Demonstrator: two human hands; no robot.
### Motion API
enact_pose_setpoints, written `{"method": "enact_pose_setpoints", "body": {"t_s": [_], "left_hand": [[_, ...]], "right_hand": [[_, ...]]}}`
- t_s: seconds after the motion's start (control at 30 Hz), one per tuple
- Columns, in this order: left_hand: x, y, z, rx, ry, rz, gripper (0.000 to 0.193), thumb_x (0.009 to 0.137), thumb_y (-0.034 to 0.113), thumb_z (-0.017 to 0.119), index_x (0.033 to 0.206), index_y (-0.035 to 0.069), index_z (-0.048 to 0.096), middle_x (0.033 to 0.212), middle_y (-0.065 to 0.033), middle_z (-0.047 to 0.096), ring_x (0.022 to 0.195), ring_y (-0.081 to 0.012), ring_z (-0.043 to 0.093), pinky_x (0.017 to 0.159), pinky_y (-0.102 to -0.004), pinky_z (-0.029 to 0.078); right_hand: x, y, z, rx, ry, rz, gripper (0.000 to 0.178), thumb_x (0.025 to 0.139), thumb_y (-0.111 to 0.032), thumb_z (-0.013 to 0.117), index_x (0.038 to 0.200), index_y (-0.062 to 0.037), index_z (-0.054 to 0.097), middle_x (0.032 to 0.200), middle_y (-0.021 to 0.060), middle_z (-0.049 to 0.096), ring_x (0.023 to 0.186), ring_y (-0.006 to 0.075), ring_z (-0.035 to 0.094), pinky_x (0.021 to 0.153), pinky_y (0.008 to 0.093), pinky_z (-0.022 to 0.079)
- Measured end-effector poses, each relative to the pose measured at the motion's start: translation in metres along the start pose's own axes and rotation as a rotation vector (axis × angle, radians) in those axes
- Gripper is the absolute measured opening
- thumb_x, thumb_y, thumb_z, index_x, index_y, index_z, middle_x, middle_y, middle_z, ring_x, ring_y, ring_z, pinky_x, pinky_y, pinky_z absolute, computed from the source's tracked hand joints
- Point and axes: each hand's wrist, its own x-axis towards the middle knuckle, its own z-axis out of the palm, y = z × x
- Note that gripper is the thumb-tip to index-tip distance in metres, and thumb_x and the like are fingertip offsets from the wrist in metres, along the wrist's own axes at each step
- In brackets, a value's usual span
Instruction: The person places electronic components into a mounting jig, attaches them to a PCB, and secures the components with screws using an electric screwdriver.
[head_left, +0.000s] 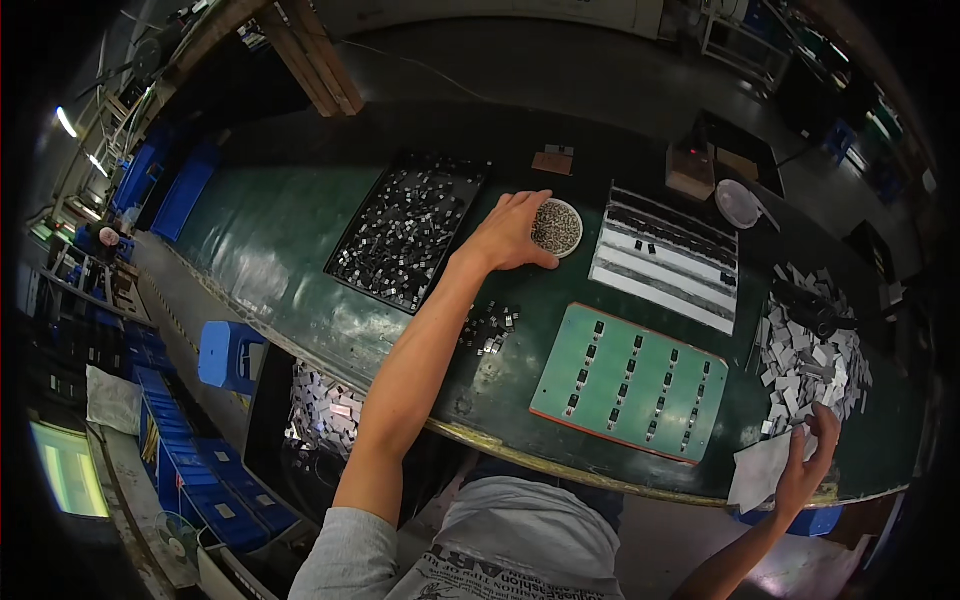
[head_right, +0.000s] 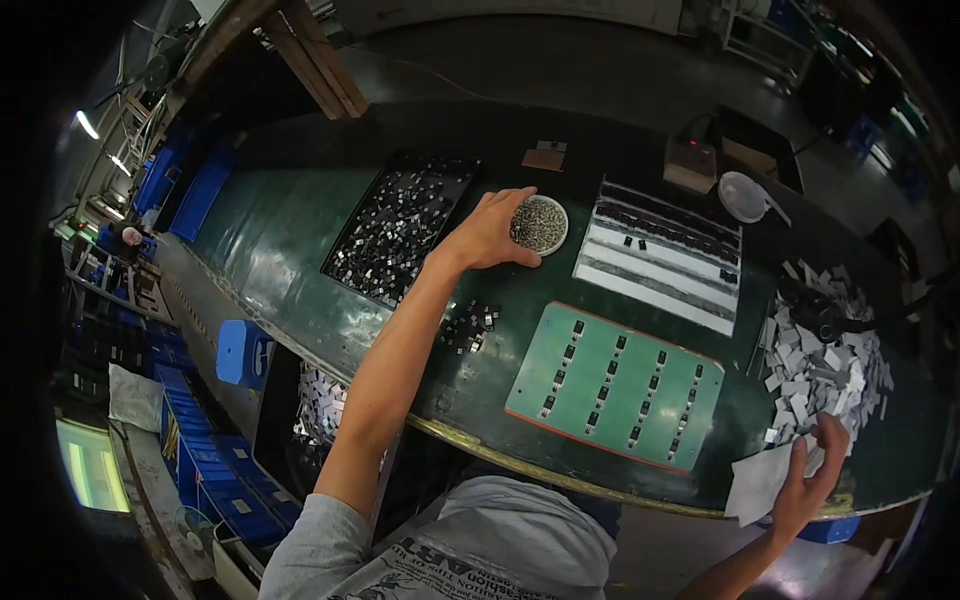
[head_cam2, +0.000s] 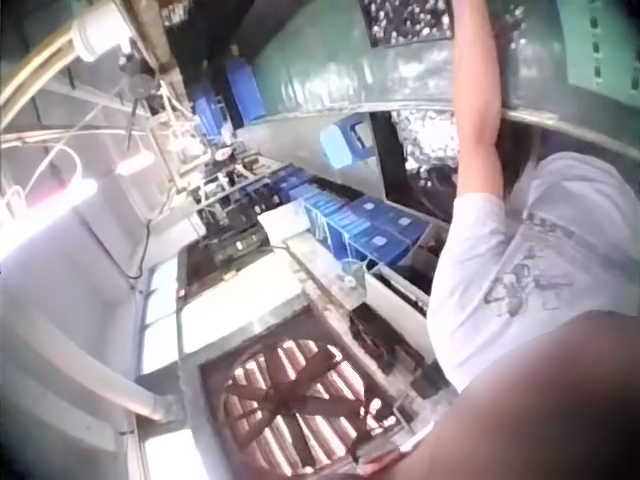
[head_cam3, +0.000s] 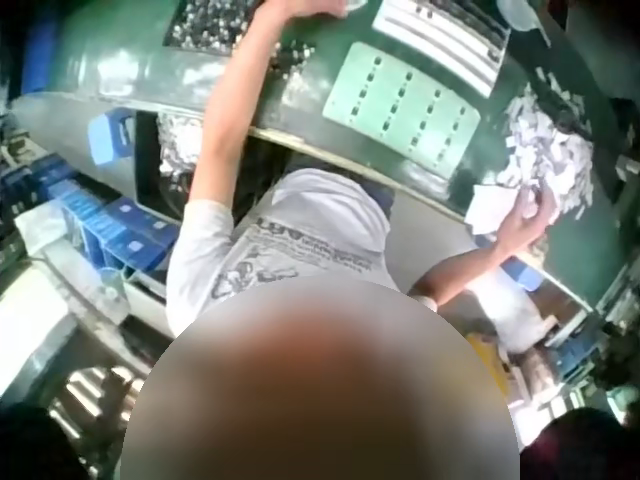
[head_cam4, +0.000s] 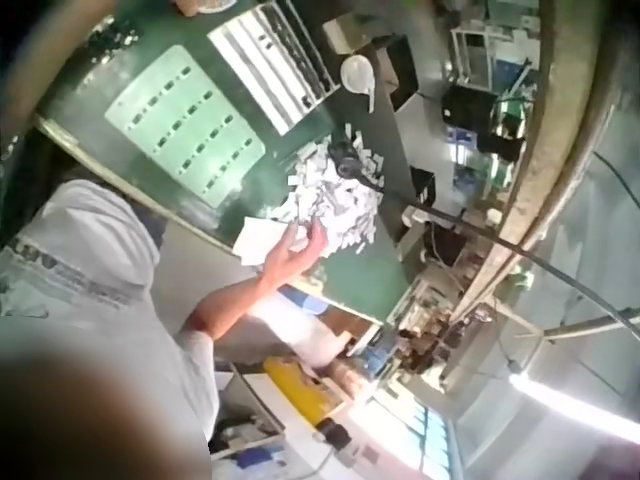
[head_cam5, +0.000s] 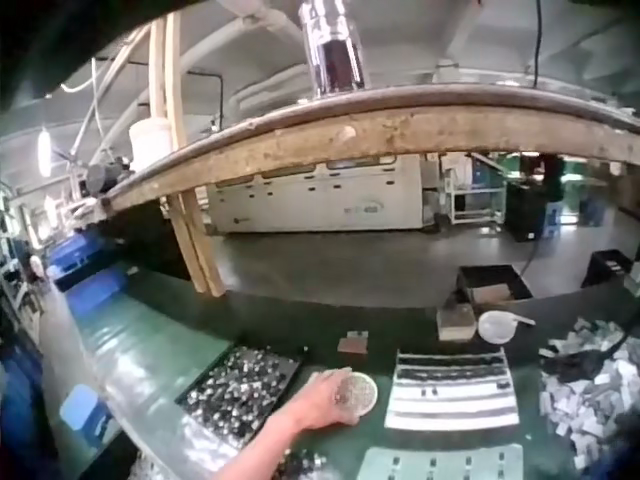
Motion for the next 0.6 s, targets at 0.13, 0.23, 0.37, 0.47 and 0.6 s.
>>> {"method": "enact_pose_setpoints", "body": {"t_s": [0.13, 0.23, 0.37, 0.47, 0.6], "left_hand": [[-0.003, 0.009, 0.001, 0.124, 0.043, 0.010, 0.070, 0.075, 0.032, 0.086, 0.136, 0.006, 0.062, 0.134, -0.0113, 0.058, 0.124, -0.0320, 0.053, 0.110, -0.0420, 0.044], [0.003, 0.020, 0.007, 0.157, 0.033, 0.023, 0.051, 0.083, 0.028, 0.081, 0.129, 0.008, 0.067, 0.126, -0.0102, 0.059, 0.119, -0.0306, 0.056, 0.102, -0.0423, 0.049], [0.003, 0.027, 0.010, 0.158, 0.007, 0.009, 0.044, 0.087, 0.023, 0.078, 0.127, 0.010, 0.068, 0.123, -0.0083, 0.060, 0.118, -0.0296, 0.057, 0.099, -0.0426, 0.051], [0.004, 0.025, 0.012, 0.093, 0.020, 0.016, 0.034, 0.088, 0.018, 0.075, 0.121, 0.010, 0.071, 0.120, -0.0080, 0.062, 0.115, -0.0302, 0.060, 0.095, -0.0426, 0.052], [0.002, 0.020, 0.014, 0.041, 0.101, 0.066, 0.022, 0.086, 0.011, 0.072, 0.108, 0.006, 0.074, 0.107, -0.0115, 0.066, 0.103, -0.0352, 0.065, 0.088, -0.0456, 0.053]], "right_hand": [[0.017, 0.009, 0.001, 0.058, 0.037, 0.016, 0.037, 0.094, -0.002, 0.062, 0.130, 0.0008, 0.058, 0.130, 0.0117, 0.058, 0.112, 0.0238, 0.055, 0.100, 0.0359, 0.043], [0.039, 0.023, 0.005, 0.193, 0.105, 0.038, 0.051, 0.093, -0.006, 0.065, 0.142, 0.0011, 0.052, 0.141, 0.0126, 0.055, 0.119, 0.0226, 0.054, 0.107, 0.0355, 0.040], [0.082, 0.027, 0.023, 0.344, 0.119, -0.050, 0.077, 0.086, -0.021, 0.070, 0.152, 0.0017, 0.040, 0.151, 0.0151, 0.048, 0.131, 0.0247, 0.050, 0.113, 0.0389, 0.035], [0.111, 0.029, 0.039, 0.418, 0.082, -0.176, 0.089, 0.082, -0.037, 0.072, 0.155, -0.0004, 0.037, 0.155, 0.0153, 0.045, 0.137, 0.0269, 0.047, 0.118, 0.0415, 0.030], [0.135, -0.001, 0.064, 0.482, -0.089, -0.155, 0.092, 0.062, -0.017, 0.056, 0.152, -0.0018, 0.042, 0.144, 0.0145, 0.052, 0.139, 0.0296, 0.047, 0.121, 0.0418, 0.027]]}}
